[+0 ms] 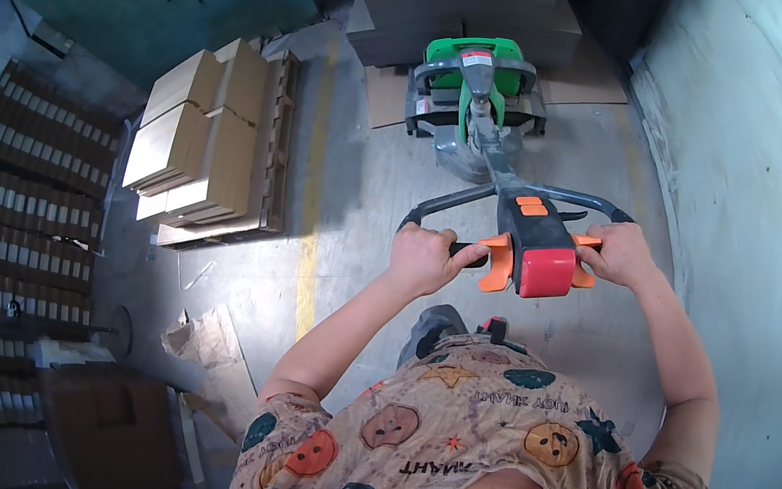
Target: The person pulls a pallet jack through a warehouse, maneuvering around stacks of cardboard and wooden pallets.
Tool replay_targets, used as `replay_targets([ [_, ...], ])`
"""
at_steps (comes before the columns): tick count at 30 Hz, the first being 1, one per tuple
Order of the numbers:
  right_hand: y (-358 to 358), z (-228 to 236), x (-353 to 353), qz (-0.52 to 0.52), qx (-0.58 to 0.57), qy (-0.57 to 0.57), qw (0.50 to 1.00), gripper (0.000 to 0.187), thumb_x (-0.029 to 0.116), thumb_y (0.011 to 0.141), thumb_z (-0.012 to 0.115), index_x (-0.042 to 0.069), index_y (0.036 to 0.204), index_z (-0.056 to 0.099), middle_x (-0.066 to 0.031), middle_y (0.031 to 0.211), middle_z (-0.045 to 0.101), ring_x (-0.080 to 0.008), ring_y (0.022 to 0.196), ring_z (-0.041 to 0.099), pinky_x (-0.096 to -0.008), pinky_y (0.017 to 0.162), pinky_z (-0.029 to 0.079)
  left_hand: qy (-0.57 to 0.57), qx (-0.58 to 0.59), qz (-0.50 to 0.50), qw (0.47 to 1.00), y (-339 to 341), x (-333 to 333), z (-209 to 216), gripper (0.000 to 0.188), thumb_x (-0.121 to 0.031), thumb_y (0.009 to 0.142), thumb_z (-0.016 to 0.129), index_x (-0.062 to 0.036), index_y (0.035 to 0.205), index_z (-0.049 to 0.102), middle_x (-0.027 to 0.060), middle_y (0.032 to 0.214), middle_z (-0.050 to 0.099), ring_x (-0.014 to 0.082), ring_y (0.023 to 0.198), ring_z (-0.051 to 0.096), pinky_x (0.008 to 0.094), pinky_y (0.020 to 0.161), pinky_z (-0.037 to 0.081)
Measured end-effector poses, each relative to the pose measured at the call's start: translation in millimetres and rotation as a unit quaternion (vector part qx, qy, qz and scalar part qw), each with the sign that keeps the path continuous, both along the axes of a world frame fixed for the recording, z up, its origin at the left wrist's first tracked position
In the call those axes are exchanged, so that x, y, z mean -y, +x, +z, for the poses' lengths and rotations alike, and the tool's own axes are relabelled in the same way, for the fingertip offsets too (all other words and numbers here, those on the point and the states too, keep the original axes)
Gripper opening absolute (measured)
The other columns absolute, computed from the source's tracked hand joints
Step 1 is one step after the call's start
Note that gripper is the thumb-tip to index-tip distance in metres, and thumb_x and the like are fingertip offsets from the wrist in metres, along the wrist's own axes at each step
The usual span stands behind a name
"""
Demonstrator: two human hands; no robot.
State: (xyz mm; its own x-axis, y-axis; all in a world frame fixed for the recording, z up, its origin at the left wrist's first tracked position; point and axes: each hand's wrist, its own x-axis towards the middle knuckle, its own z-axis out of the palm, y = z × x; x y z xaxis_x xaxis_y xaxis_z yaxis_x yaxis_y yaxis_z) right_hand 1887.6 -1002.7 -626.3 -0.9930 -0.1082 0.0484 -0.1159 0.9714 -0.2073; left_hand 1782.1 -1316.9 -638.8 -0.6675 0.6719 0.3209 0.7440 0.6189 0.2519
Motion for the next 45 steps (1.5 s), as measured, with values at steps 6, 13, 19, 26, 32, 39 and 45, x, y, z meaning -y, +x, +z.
replay_targets([
  [6,22,-17,8,0.011,0.015,0.006,1.0,0.048,0.055,0.084,0.055,0.009,0.073,0.059,-0.0117,0.067,0.064,-0.0327,0.066,0.061,-0.0436,0.061,0.047,-0.004,0.032,-0.013,0.999,17,10,-29,0.067,-0.066,0.081,0.054,-0.0057,0.053,0.06,0.0117,0.044,0.051,0.0305,0.042,0.052,0.0404,0.054,0.044],
  [13,44,-13,13,0.028,0.025,0.015,0.999,0.05,0.056,0.083,0.053,0.009,0.07,0.056,-0.0115,0.064,0.061,-0.0336,0.066,0.061,-0.0432,0.061,0.046,0.027,0.022,0.005,0.999,55,21,-16,0.064,-0.062,0.081,0.057,-0.0043,0.054,0.059,0.0128,0.046,0.054,0.0312,0.043,0.054,0.0405,0.056,0.045],
  [19,33,6,8,0.029,0.012,-0.001,1.0,0.049,0.056,0.083,0.054,0.009,0.069,0.056,-0.0121,0.065,0.062,-0.0336,0.067,0.061,-0.0432,0.06,0.046,0.039,-0.008,0.017,0.999,48,19,16,0.06,-0.06,0.081,0.059,-0.0062,0.054,0.058,0.0109,0.045,0.052,0.0308,0.045,0.052,0.0395,0.053,0.043],
  [26,42,-24,0,0.025,-0.007,-0.004,1.0,0.046,0.053,0.081,0.058,0.008,0.071,0.056,-0.013,0.067,0.062,-0.0344,0.067,0.061,-0.0429,0.061,0.047,0.015,0.005,-0.008,1.0,45,8,-12,0.065,-0.064,0.081,0.056,-0.0045,0.054,0.059,0.0121,0.046,0.054,0.0294,0.044,0.055,0.0387,0.059,0.045],
  [32,44,-31,7,0.03,0.035,-0.015,0.999,0.045,0.051,0.083,0.057,0.008,0.073,0.055,-0.0137,0.067,0.062,-0.0346,0.068,0.061,-0.0435,0.061,0.047,0.01,0.033,-0.009,0.999,45,13,-25,0.066,-0.066,0.079,0.056,-0.0056,0.054,0.058,0.0096,0.044,0.053,0.029,0.044,0.055,0.0385,0.058,0.045],
  [39,30,-8,22,0.036,0.047,0.006,0.998,0.044,0.05,0.085,0.055,0.008,0.075,0.058,-0.0134,0.069,0.063,-0.0342,0.069,0.061,-0.0433,0.062,0.047,0.035,0.007,-0.002,0.999,39,27,-11,0.063,-0.063,0.079,0.059,-0.0062,0.052,0.058,0.0102,0.044,0.053,0.0277,0.041,0.053,0.0375,0.054,0.044],
  [45,36,3,9,0.041,0.024,-0.012,0.999,0.043,0.051,0.085,0.053,0.009,0.077,0.062,-0.0132,0.067,0.063,-0.0337,0.068,0.061,-0.0427,0.062,0.047,0.049,0.003,0.021,0.999,54,14,-6,0.061,-0.058,0.083,0.058,-0.0055,0.053,0.059,0.011,0.044,0.053,0.0285,0.041,0.054,0.0383,0.053,0.044],
])
